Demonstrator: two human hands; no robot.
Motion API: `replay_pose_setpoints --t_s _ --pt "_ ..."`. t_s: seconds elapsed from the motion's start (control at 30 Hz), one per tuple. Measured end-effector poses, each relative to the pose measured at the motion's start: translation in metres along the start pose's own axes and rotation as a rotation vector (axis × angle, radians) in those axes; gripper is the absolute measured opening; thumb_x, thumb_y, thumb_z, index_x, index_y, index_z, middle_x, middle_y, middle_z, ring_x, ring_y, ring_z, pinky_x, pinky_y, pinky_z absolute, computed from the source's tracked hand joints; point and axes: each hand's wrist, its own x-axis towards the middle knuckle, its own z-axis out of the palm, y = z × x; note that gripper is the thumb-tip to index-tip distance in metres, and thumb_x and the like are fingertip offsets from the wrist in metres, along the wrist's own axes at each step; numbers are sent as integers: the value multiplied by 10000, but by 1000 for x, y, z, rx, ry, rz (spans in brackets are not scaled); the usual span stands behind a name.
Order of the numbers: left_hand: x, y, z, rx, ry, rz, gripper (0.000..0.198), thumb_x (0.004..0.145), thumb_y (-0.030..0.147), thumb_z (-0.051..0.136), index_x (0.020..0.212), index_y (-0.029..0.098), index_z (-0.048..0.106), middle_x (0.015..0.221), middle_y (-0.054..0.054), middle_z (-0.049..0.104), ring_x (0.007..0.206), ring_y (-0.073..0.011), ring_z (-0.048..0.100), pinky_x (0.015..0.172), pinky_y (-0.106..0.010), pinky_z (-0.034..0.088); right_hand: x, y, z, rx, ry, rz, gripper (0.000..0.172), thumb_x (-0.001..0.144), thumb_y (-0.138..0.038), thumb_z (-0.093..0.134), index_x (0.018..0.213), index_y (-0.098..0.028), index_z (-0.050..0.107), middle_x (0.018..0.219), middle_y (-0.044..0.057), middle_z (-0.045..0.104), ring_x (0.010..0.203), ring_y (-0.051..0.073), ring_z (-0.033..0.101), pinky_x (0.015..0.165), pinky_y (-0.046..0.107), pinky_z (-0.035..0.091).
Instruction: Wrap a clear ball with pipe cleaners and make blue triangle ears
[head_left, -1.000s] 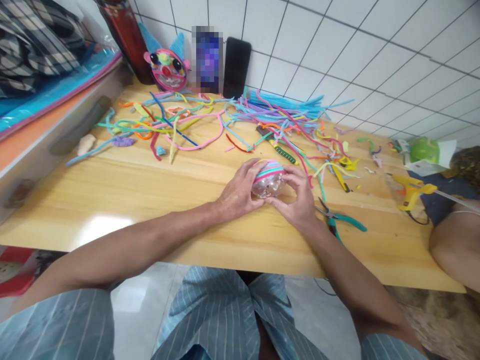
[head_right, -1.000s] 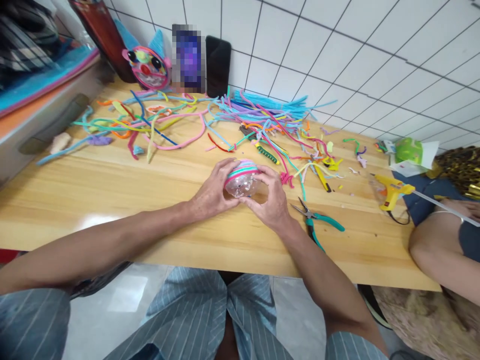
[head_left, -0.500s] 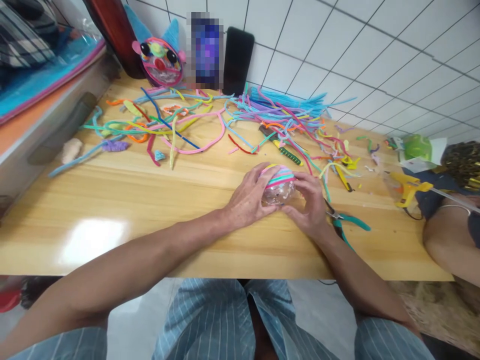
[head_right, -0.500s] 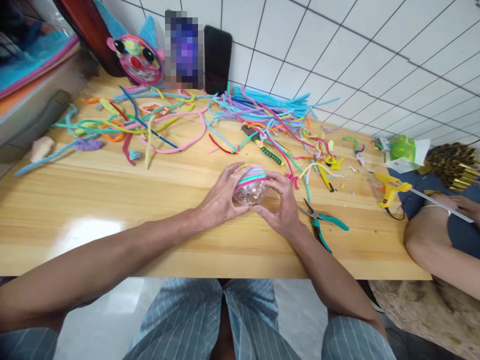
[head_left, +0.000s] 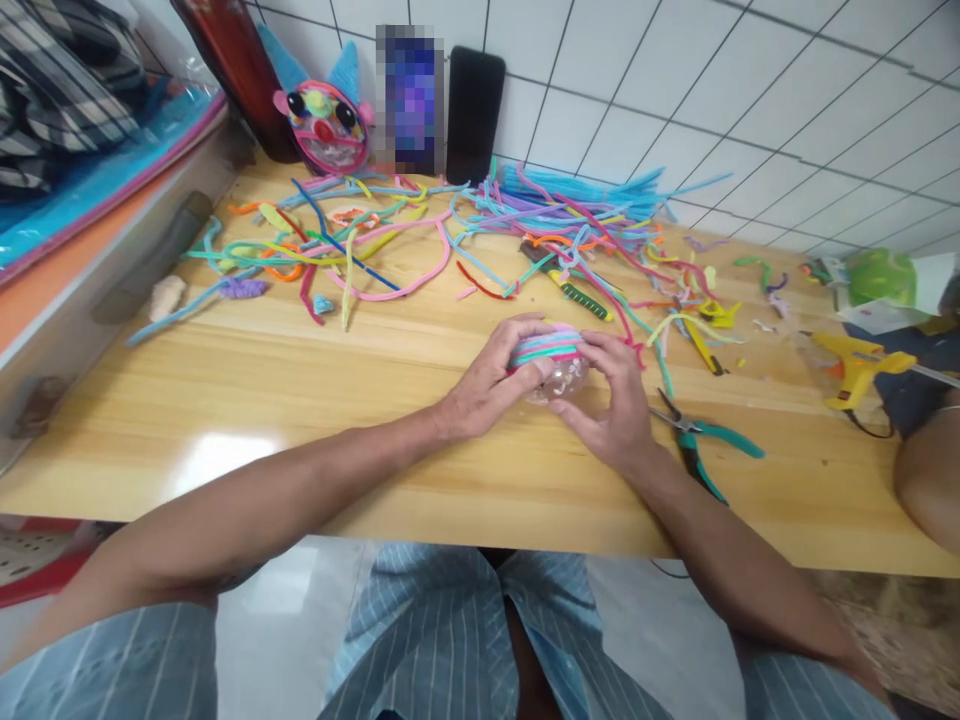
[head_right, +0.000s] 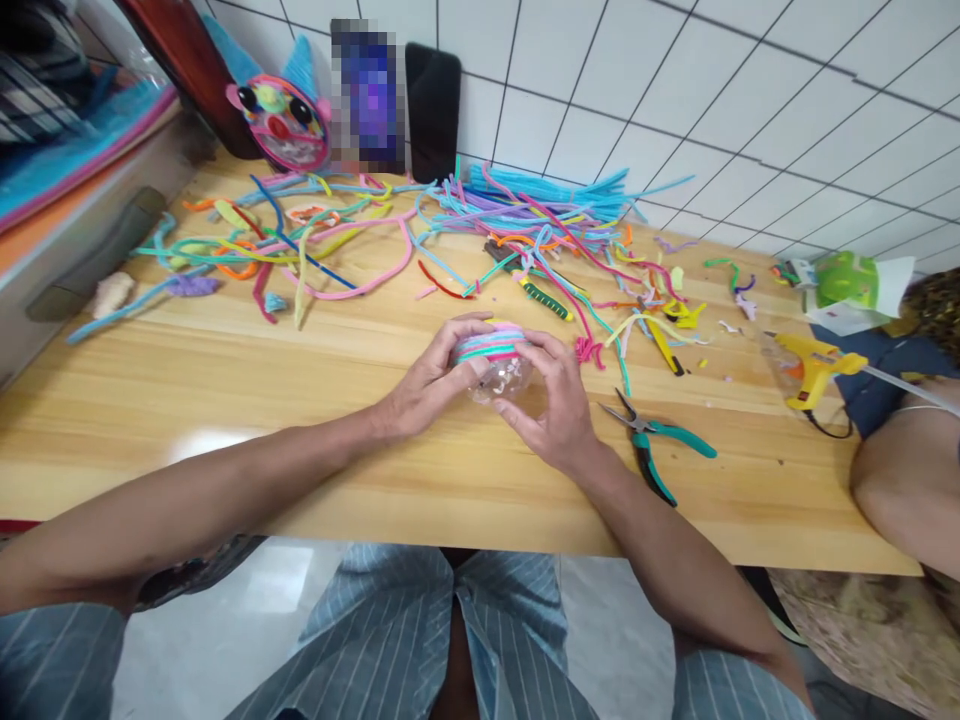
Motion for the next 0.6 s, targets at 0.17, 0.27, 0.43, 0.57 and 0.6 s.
replay_pose_setpoints --t_s 0.17,0.27,0.43,0.57,0.6 --pt "0 -9 0 -32 0 -31 527 1054 571 659 1460 275 498 1609 -123 559 1508 -302 569 1280 -493 496 0 -3 4 10 31 -20 794 954 -444 824 1640 -356 435 1543 147 622 1428 391 618 1171 653 556" --pt "-1 -13 0 -17 7 -35 565 1021 609 695 1433 277 496 1590 -129 562 1481 -313 593 1258 -496 519 0 -4 8 54 35 23 842 936 -493 834 1654 -313 432 1552 166 624 1457 401 599 1175 647 564" --pt "-4 -15 -1 -3 21 -36 698 1003 635 707 1528 265 434 1554 -154 569 1427 -314 624 1218 -516 556 -5 -2 17 160 -12 200 1008 892 -588 854 1697 -254 346 1654 220 526 1550 417 531 1208 659 546" --pt "-7 -12 -2 11 16 -10 814 969 637 752 1600 270 391 1627 -181 496 1475 -337 588 1225 -530 560 -8 1 19 241 -103 207 1060 888 -542 877 1724 -272 283 1665 213 528 1520 394 580 1216 623 555" --pt "-8 -11 -2 31 15 15 833 962 627 767 1613 273 387 1637 -182 486 1491 -344 576 1239 -534 550 -8 2 17 235 -99 172 1050 895 -526 869 1727 -271 281 1663 211 530 1519 391 582 1218 615 558"
